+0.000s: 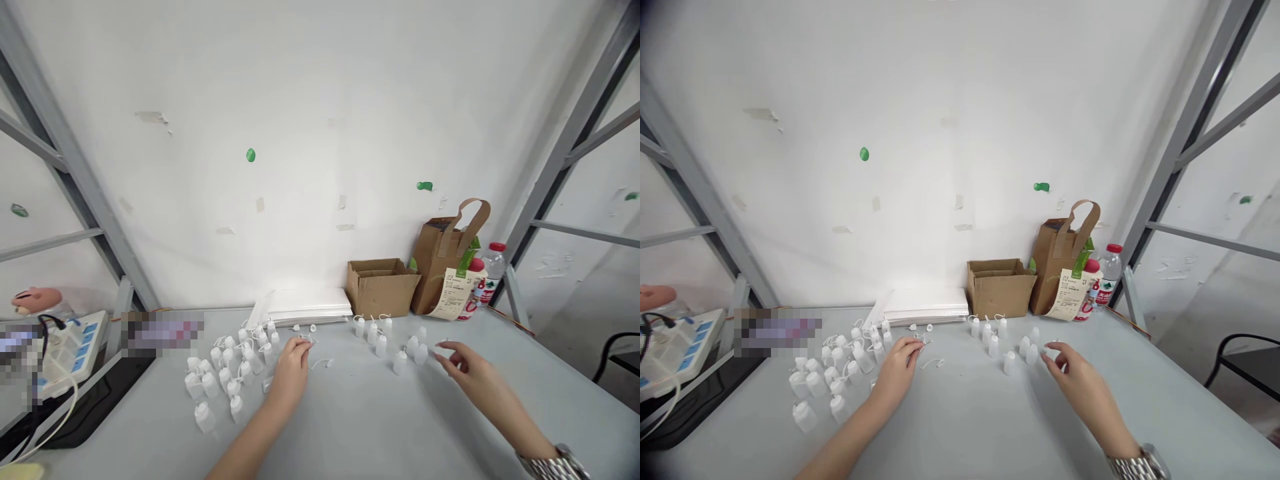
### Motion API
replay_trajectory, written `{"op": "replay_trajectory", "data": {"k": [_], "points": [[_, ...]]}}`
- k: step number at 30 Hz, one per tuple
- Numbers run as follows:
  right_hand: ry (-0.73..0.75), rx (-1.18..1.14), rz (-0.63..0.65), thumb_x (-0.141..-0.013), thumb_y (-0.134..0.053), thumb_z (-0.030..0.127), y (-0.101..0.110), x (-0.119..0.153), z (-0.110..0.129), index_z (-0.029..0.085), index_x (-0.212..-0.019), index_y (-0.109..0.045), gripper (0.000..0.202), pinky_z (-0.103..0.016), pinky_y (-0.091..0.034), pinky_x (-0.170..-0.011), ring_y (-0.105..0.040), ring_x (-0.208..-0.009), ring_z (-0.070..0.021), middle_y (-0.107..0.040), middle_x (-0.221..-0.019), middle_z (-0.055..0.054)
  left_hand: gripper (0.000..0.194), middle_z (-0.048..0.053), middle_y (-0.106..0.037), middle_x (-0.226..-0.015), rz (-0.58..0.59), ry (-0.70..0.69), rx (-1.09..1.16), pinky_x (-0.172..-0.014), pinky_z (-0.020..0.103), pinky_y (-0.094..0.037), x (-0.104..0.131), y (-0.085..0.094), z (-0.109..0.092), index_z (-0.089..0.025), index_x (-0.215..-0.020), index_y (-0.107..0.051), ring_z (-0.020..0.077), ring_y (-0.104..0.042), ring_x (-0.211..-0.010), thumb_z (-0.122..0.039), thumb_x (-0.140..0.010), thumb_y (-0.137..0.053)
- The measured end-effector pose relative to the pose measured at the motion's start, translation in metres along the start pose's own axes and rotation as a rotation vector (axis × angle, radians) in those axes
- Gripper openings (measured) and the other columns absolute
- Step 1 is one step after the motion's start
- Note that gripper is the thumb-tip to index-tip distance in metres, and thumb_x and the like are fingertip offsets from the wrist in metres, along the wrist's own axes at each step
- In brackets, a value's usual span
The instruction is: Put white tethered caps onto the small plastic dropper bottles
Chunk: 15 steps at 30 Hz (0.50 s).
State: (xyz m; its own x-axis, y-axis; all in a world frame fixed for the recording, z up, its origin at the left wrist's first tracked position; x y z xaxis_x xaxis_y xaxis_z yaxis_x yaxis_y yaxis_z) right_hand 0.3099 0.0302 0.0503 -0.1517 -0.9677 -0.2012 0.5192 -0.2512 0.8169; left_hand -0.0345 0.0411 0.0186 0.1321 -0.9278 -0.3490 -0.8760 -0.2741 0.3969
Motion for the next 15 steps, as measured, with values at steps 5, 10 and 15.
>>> {"op": "replay_trajectory", "data": {"k": [5, 10, 15], "points": [[-0.027, 0.166, 0.060, -0.081, -0.038, 0.047, -0.021, -0.004, 0.012, 0.017, -0.104, -0.055, 0.041, -0.028, -0.039, -0.052, -0.060, -0.058, -0.0220, -0.064, -0.065, -0.004, 0.015, 0.006, -0.061, -0.086, -0.008, 0.103, 0.148, -0.084, 0.041, -0.042, -0.002, 0.002, -0.003, -0.021, -0.075, -0.067, 0.0218, -0.057, -0.083, -0.019, -0.069, -0.054], [-0.018, 0.297, 0.047, -0.084, -0.037, 0.040, -0.033, -0.004, 0.016, 0.016, -0.098, -0.056, 0.034, -0.028, -0.036, -0.049, -0.062, -0.061, -0.0248, -0.066, -0.070, -0.009, 0.034, 0.008, -0.066, -0.083, 0.048, 0.255, 0.379, -0.076, 0.037, -0.049, -0.006, 0.003, -0.010, -0.016, -0.096, -0.064, 0.0216, -0.063, -0.079, -0.022, -0.062, -0.064], [0.002, 0.196, -0.090, -0.082, -0.038, 0.048, -0.019, 0.009, 0.029, 0.020, -0.090, -0.054, 0.034, -0.028, -0.038, -0.048, -0.059, -0.054, -0.0211, -0.063, -0.068, -0.005, 0.028, 0.007, -0.069, -0.088, 0.086, 0.492, 0.806, -0.080, 0.024, -0.047, -0.005, 0.008, -0.017, -0.015, -0.093, -0.065, 0.0147, -0.063, -0.086, -0.013, -0.065, -0.066]]}}
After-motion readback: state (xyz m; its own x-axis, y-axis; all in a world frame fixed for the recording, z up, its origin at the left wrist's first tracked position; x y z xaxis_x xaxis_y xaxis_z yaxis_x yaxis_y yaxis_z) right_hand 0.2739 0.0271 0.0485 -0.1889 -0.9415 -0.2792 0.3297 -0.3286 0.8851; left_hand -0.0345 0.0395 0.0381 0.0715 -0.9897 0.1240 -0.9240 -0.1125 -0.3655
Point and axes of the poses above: each hand's wrist, its own x-axis away from the middle knuckle, its own y-axis out of the back of the hand, z = x × y, the point moved 2 cm from there along -x, towards the middle knuckle
